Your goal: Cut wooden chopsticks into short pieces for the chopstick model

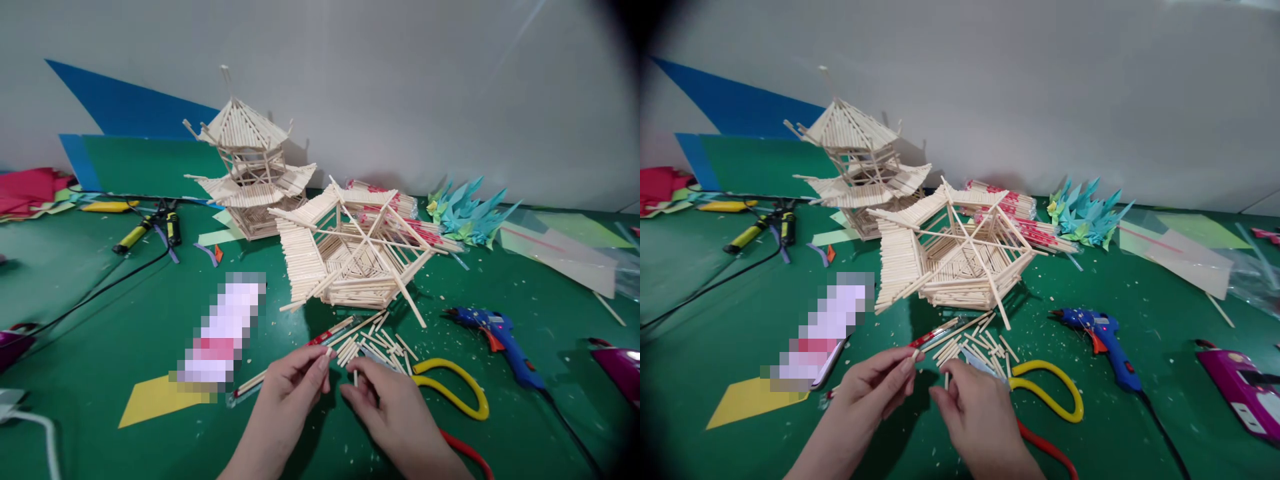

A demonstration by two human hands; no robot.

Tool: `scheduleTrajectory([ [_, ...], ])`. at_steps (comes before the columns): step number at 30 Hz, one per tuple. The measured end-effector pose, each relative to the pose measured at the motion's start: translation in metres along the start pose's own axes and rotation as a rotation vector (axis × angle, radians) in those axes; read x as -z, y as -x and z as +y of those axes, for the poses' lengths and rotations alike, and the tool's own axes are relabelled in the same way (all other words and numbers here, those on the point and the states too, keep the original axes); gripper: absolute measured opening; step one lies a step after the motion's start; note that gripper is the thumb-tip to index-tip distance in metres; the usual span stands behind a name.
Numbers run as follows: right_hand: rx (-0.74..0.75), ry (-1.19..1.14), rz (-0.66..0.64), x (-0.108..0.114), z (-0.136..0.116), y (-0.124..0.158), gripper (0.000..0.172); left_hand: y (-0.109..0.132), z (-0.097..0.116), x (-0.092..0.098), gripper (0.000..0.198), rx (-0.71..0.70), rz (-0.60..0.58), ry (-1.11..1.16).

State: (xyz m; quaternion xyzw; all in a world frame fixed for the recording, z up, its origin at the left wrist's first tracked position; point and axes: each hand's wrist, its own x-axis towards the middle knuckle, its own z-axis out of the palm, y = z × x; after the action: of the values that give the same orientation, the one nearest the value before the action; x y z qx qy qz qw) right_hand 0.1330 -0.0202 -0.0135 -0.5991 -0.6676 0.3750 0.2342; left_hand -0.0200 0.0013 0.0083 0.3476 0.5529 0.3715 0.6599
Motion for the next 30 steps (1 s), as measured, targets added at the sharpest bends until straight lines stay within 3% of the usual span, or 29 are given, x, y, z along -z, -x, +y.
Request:
scheduleTrajectory([
  [5,-0.144,-0.549,0.078,0.008,-0.011,-0.004,0.021,-0.004,-0.004,-0.01,0.018,0.112,-0.133,0.226],
  [11,-0.196,-0.886,0.184,0.007,-0.017,-0.011,0.028,-0.005,-0.006,-0.024,0.016,0.081,-0.167,0.392],
  [15,-0.197,-0.852,0.206,0.008,-0.016,-0.013,0.019,-0.004,-0.007,-0.027,0.021,0.035,-0.128,0.27],
  [20,-0.091,-0.635,0.26,0.009,-0.013,-0.014,0.016,-0.006,-0.009,-0.03,0.026,0.018,-0.134,0.105],
  [30,0.019,-0.407,0.241,0.012,-0.003,-0.012,0.016,-0.002,-0.011,-0.037,0.021,0.07,-0.165,0.279],
])
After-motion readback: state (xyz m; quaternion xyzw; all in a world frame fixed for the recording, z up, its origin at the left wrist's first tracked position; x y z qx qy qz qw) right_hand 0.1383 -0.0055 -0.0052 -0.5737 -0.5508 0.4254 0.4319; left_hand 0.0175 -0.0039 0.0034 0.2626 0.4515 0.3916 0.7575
